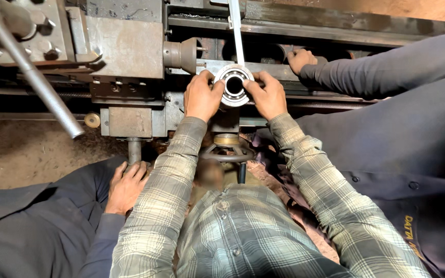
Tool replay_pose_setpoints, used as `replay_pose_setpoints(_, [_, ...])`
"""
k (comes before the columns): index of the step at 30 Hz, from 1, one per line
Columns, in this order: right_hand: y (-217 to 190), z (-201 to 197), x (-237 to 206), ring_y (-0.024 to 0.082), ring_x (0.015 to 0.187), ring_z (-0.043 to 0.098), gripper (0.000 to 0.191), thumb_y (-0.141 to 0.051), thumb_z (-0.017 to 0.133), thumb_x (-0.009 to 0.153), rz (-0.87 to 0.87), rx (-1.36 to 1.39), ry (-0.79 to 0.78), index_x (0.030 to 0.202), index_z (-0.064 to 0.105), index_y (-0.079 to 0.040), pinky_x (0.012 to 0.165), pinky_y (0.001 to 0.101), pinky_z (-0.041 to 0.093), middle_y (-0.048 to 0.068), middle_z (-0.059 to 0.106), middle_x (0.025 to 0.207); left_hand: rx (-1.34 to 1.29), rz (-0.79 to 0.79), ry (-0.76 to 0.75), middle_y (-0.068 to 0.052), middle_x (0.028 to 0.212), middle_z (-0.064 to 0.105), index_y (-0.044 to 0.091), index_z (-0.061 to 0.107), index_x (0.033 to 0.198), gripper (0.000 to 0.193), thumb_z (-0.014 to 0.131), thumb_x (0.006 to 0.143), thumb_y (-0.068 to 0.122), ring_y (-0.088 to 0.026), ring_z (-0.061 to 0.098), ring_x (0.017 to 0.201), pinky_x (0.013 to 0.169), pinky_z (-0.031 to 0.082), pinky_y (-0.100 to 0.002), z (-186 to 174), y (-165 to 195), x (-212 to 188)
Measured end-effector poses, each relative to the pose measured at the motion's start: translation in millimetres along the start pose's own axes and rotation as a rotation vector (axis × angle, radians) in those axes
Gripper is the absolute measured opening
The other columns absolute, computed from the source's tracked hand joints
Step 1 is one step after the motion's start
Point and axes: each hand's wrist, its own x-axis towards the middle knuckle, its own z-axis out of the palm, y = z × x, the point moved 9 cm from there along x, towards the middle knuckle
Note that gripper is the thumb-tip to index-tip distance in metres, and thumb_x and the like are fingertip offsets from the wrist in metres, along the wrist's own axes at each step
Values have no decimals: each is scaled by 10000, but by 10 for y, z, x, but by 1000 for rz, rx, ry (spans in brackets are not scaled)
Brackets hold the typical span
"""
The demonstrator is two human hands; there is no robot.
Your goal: The person repeatedly places a ball bearing into a cylindrical metal part mounted on a lathe, then removes it. The person repeats this insertion and removal cycle multiple times without completing a final assembly.
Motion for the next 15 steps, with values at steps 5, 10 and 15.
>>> replay_pose_setpoints(5, [-264, 14, 23, 325, 919, 737, 438, -344, 785, 827, -184, -226, 36, 1130, 726, -33, 825, 409, 550, 173, 767, 999, 19, 32, 20, -214, 1099, 691, 24, 678, 1173, 423, 653, 899, 345, -407, 673, 989, 867, 515, -485, -20, 38, -17])
replay_pose_setpoints(10, [-205, 39, 38, 294, 917, 765, 394, -359, 761, 838, -16, -201, 30, 1105, 729, -71, 851, 391, 564, 140, 781, 977, 12, 33, 26, -215, 1078, 695, 36, 685, 1150, 400, 658, 897, 345, -410, 672, 986, 859, 519, -483, -29, 31, -11])
replay_pose_setpoints(15, [-230, 31, 18, 309, 936, 751, 399, -337, 774, 833, -44, -190, 46, 1120, 719, -66, 847, 400, 559, 158, 770, 999, -11, 55, 40, -220, 1067, 694, 31, 683, 1140, 384, 665, 902, 331, -404, 676, 977, 857, 523, -477, -26, 21, -21])
